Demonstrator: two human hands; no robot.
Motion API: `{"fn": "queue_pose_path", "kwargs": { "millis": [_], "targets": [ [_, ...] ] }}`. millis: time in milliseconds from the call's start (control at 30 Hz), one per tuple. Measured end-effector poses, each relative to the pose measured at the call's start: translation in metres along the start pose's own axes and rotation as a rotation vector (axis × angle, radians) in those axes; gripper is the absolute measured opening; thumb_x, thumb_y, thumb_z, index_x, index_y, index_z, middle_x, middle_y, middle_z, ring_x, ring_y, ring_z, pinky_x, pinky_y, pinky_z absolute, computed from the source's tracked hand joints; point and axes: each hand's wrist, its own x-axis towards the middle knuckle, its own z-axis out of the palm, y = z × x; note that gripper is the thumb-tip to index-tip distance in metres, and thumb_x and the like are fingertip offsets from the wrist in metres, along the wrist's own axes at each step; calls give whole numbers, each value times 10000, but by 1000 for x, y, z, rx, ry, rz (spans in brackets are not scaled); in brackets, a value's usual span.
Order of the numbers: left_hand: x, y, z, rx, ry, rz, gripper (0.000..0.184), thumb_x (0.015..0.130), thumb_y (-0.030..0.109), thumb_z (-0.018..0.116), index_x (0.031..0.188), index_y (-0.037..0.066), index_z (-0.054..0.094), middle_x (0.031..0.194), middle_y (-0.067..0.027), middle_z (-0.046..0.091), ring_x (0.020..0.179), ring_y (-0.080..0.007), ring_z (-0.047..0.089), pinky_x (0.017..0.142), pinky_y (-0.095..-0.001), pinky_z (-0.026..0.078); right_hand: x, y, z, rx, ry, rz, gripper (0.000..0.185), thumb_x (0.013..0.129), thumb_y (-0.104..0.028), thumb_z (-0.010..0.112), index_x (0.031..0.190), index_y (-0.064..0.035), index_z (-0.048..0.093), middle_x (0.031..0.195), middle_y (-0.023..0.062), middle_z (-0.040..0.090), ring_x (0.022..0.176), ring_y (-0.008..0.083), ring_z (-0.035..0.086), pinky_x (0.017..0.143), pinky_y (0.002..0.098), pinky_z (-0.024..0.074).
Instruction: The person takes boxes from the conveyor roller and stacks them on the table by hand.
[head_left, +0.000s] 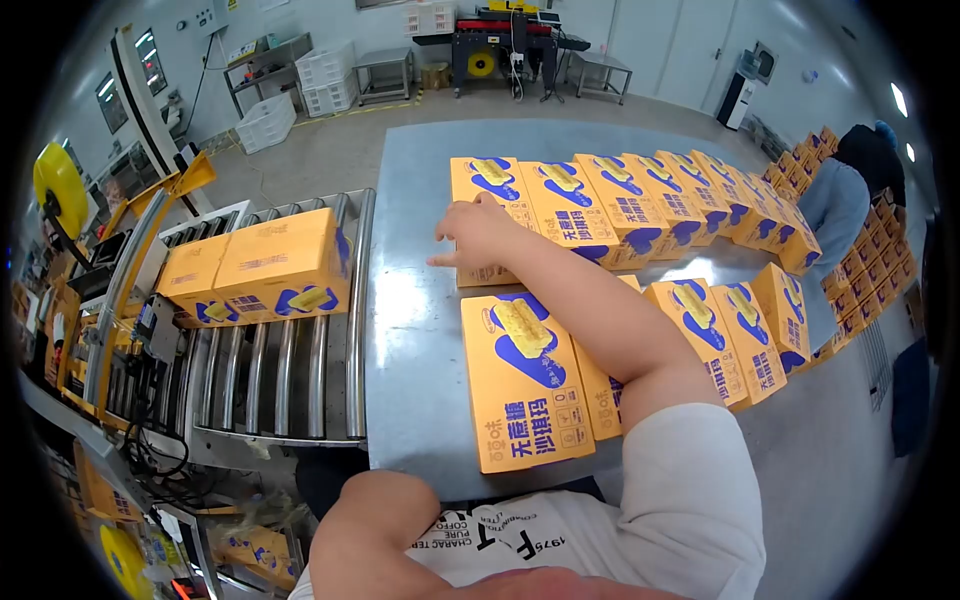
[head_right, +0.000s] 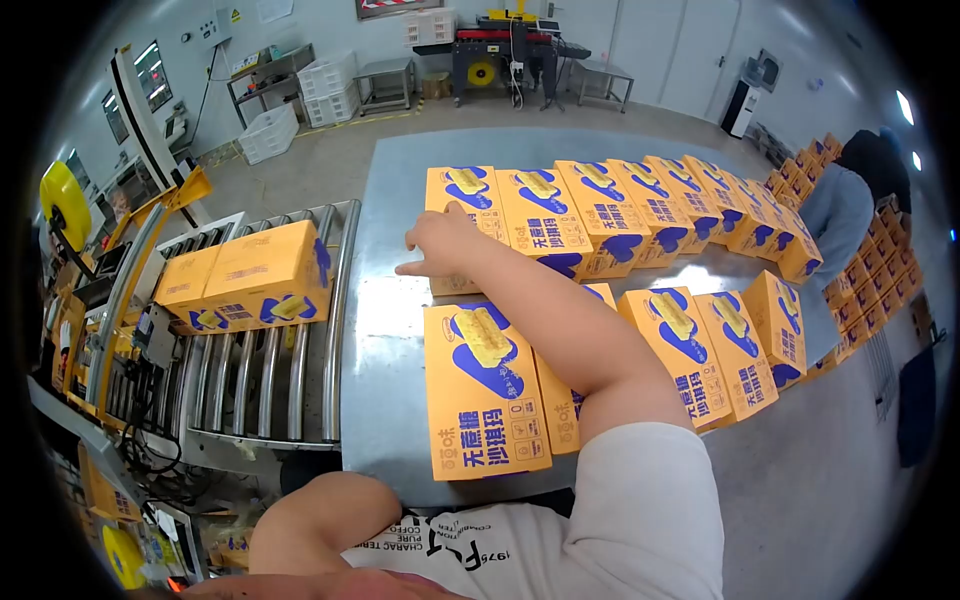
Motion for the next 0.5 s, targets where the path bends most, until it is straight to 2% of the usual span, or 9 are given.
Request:
{"fn": "queue_pose_path", "kwargs": {
  "millis": [67, 267, 367, 433, 500],
  "targets": [
    [1, 3, 0, -24, -13, 6, 351, 956, 452, 695, 932, 107, 635, 937, -83, 697, 809, -216, 672, 741, -367, 509, 1, 10, 3, 35, 57, -14, 511, 911, -615, 652, 1115, -159, 754, 1074, 56, 694, 1124, 215, 622, 989, 415, 369],
    [0, 20, -5, -68, -44, 33, 360, 954, 450, 702, 894, 99, 650, 904, -84, 704, 780, -216, 677, 719, -362, 513, 2, -16, -18, -62, -158, 214, 494, 910, -606, 656, 1055, -148, 766, 1052, 37, 707, 1095, 214, 637, 994, 432, 366],
    [3, 43, -15, -150, -106, 65, 366, 953, 450, 705, 875, 95, 658, 887, -84, 707, 766, -216, 679, 708, -359, 515, -33, -54, -36, 142, 44, -155, 496, 915, -600, 653, 1045, -136, 770, 1056, 59, 709, 1101, 233, 637, 989, 448, 377],
    [4, 57, -34, -228, -167, 53, 371, 953, 449, 707, 862, 92, 663, 876, -84, 710, 756, -216, 681, 700, -357, 516, -59, -79, -41, 274, -7, -569, 522, 898, -618, 665, 1042, -128, 772, 1067, 81, 705, 1123, 256, 631, 980, 466, 389],
    [-2, 69, -60, -191, -166, -9, 376, 952, 449, 709, 850, 89, 668, 865, -84, 712, 747, -217, 682, 693, -355, 518, -104, -103, -28, 440, -107, -714, 607, 857, -675, 674, 1084, -118, 757, 1064, 89, 696, 1127, 273, 627, 1008, 537, 368]
  ]
}}
